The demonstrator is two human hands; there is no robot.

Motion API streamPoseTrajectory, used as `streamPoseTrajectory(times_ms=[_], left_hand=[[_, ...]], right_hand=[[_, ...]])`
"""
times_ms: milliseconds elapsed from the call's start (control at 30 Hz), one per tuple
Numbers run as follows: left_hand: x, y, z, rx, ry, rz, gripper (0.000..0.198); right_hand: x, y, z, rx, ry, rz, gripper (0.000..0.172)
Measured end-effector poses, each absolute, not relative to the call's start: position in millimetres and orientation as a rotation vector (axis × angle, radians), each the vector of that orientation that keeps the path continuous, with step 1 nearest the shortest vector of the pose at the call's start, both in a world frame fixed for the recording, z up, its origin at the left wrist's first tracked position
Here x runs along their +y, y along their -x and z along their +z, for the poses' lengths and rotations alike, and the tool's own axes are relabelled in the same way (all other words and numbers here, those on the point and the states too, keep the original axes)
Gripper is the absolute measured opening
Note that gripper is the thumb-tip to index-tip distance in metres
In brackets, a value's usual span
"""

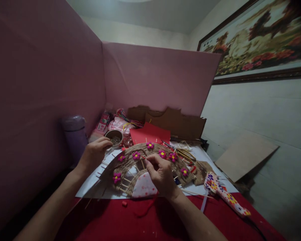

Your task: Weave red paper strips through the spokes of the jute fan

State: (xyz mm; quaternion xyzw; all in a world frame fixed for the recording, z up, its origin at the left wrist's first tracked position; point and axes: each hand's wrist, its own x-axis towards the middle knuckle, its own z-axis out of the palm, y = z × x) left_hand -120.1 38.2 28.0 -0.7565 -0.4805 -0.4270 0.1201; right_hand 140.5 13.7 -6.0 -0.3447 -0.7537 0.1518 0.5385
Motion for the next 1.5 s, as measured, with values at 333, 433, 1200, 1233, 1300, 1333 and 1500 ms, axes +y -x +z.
streamPoseTrajectory(times_ms=[333,433,1200,1233,1300,1333,1500], left_hand=[[-21,97,22,-0.940,2.033,-1.254,0.021],[-29,90,16,-0.908,2.084,-1.256,0.022],[-65,69,-1,-0.733,2.185,-1.177,0.031],[-66,69,-1,-0.735,2.182,-1.175,0.030],[-70,69,0,-0.751,2.177,-1.163,0.031],[-72,69,1,-0.763,2.178,-1.156,0.031],[-83,68,3,-0.848,2.155,-1.184,0.034]], right_hand=[[14,-140,-7,-1.800,0.832,0.365,0.014],[14,-140,-7,-1.794,0.831,0.362,0.014],[15,-141,-8,-1.796,0.871,0.373,0.013],[15,-141,-8,-1.796,0.870,0.374,0.013],[15,-141,-8,-1.797,0.870,0.370,0.013],[15,-141,-8,-1.797,0.872,0.365,0.013],[15,-141,-8,-1.804,0.864,0.344,0.012]])
